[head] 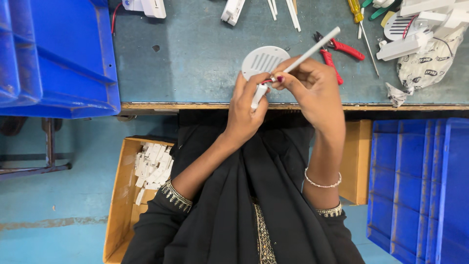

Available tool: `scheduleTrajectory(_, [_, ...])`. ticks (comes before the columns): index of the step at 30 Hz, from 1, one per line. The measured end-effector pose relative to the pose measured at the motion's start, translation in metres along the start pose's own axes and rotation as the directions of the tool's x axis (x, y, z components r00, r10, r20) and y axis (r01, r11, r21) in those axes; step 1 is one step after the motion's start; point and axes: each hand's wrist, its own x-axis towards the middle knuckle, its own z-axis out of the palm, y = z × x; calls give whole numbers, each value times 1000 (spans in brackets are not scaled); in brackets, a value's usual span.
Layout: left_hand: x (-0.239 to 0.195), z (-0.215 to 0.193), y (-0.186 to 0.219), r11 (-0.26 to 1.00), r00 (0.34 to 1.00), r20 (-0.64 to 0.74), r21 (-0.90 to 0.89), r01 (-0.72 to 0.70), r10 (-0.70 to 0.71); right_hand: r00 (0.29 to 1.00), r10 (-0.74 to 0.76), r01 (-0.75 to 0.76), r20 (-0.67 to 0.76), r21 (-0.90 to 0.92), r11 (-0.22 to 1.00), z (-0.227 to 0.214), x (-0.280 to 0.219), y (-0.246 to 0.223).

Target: The person assembles white plastic electrical components by inserting white plastic rods into slots on circular housings. They retrieve rods from a cardboard box and place assembled units on the table.

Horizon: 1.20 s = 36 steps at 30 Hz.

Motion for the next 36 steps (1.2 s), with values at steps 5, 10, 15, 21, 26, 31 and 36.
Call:
scheduleTrajectory(5, [1, 5, -2, 996, 998, 53, 91, 13, -18, 988, 65, -92, -142, -188, 978, 6, -6, -1])
scheduleTrajectory(10, [0, 8, -6, 998, 1000, 25, 58, 13, -14, 974, 111, -143, -198, -155, 978, 13, 1, 9])
scheduleTrajectory(15, [-2, 9, -6, 997, 999, 22, 62, 44, -45, 966, 112, -158, -235, -189, 969, 17, 0, 16])
scheduleTrajectory(21, [5, 2, -7, 992, 996, 30, -101, 81, -78, 971, 201, -208, -127, -48, 977, 14, 1, 21])
scheduleTrajectory(26, [12, 1, -11, 987, 988, 80, -84, 139, -132, 990, 116, -127, -75, -177, 976, 16, -10, 12])
scheduleTrajectory(31, [7, 6, -15, 990, 984, 129, -62, 129, -121, 984, 176, -162, -2, -392, 905, 2, -13, -14])
scheduleTrajectory(36, [11, 5, -11, 1000, 993, 120, -21, 14, -11, 976, 157, -217, -149, -657, 722, 21, -11, -26])
